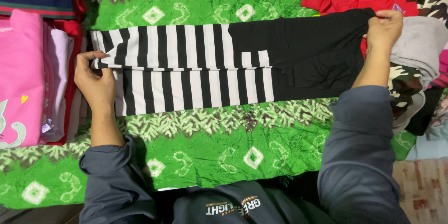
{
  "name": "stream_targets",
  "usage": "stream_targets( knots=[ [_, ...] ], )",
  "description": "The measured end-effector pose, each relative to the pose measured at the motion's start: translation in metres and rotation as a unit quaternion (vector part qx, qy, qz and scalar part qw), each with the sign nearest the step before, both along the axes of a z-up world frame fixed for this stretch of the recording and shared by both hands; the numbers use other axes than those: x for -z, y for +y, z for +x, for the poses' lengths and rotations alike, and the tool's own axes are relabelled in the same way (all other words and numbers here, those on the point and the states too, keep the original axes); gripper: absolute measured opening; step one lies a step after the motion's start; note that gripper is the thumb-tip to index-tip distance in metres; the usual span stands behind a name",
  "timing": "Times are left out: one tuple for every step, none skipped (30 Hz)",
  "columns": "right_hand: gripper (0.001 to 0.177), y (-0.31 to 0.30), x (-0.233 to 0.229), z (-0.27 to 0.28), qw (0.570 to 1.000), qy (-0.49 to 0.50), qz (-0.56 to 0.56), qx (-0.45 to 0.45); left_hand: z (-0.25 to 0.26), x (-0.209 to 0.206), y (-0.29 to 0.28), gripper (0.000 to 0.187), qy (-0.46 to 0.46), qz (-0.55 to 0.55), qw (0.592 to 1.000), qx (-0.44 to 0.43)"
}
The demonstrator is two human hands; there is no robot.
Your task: The person folds a striped and black long-sleeve shirt and a red hoodie on a green patterned surface. They smooth and align each garment, fold them into compact rectangles, and place them into a stack of folded clothes on the left side of the frame.
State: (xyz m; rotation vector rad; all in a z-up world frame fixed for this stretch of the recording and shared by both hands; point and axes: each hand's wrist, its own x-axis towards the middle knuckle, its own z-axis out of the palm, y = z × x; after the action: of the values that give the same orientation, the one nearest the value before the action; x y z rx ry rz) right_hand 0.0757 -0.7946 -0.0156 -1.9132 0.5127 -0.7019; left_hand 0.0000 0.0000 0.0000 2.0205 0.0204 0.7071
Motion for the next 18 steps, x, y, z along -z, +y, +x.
stream_targets(
  knots=[
    [0.036,0.005,-0.005,-0.004,1.000,0.010,-0.013,-0.022,0.000,0.000,-0.001,0.013,0.001,0.002,1.000,-0.001],
    [0.038,0.011,-0.012,-0.009,0.999,0.021,0.005,-0.045,0.000,0.000,-0.001,0.012,0.001,0.005,1.000,-0.003],
    [0.040,0.017,-0.021,-0.014,0.997,0.031,0.022,-0.068,0.000,0.000,-0.001,0.010,0.001,0.007,1.000,-0.004],
    [0.043,0.023,-0.029,-0.020,0.994,0.042,0.040,-0.090,0.000,0.000,-0.001,0.010,-0.005,0.013,1.000,0.001],
    [0.040,0.030,-0.037,-0.026,0.989,0.060,0.072,-0.113,-0.001,0.000,-0.001,0.011,-0.012,0.019,1.000,0.005],
    [0.038,0.036,-0.045,-0.031,0.982,0.077,0.104,-0.136,-0.001,0.000,0.000,0.011,-0.018,0.025,0.999,0.009],
    [0.037,0.040,-0.052,-0.035,0.974,0.094,0.135,-0.159,0.000,0.000,0.000,0.011,-0.022,0.031,0.999,0.008],
    [0.034,0.044,-0.056,-0.038,0.970,0.075,0.174,-0.150,0.000,0.000,0.000,0.011,-0.026,0.037,0.999,0.008],
    [0.032,0.047,-0.059,-0.038,0.965,0.056,0.214,-0.141,0.000,0.000,0.000,0.011,-0.030,0.044,0.999,0.007],
    [0.030,0.049,-0.061,-0.037,0.958,0.036,0.253,-0.131,0.000,0.000,0.000,0.012,-0.011,0.042,0.999,-0.004],
    [0.025,0.051,-0.060,-0.034,0.968,0.029,0.222,-0.111,-0.001,0.000,0.000,0.014,0.008,0.040,0.999,-0.014],
    [0.021,0.051,-0.057,-0.030,0.977,0.022,0.190,-0.091,-0.001,0.000,0.000,0.015,0.027,0.039,0.999,-0.025],
    [0.019,0.051,-0.052,-0.025,0.985,0.014,0.159,-0.069,-0.001,0.000,0.000,0.015,0.022,0.035,0.999,-0.020],
    [0.021,0.048,-0.047,-0.020,0.990,0.019,0.123,-0.062,-0.001,-0.001,-0.001,0.016,0.017,0.031,0.999,-0.016],
    [0.023,0.044,-0.042,-0.014,0.994,0.023,0.087,-0.055,-0.001,-0.001,-0.001,0.016,0.012,0.026,1.000,-0.012],
    [0.026,0.040,-0.036,-0.007,0.997,0.027,0.051,-0.048,-0.001,-0.002,-0.001,0.017,0.013,0.032,0.999,-0.012],
    [0.028,0.034,-0.030,-0.002,0.997,0.033,0.016,-0.065,-0.001,-0.002,-0.001,0.017,0.014,0.037,0.999,-0.013],
    [0.030,0.027,-0.025,0.002,0.996,0.039,-0.018,-0.082,-0.001,-0.002,-0.001,0.017,0.015,0.042,0.999,-0.014]
  ],
)
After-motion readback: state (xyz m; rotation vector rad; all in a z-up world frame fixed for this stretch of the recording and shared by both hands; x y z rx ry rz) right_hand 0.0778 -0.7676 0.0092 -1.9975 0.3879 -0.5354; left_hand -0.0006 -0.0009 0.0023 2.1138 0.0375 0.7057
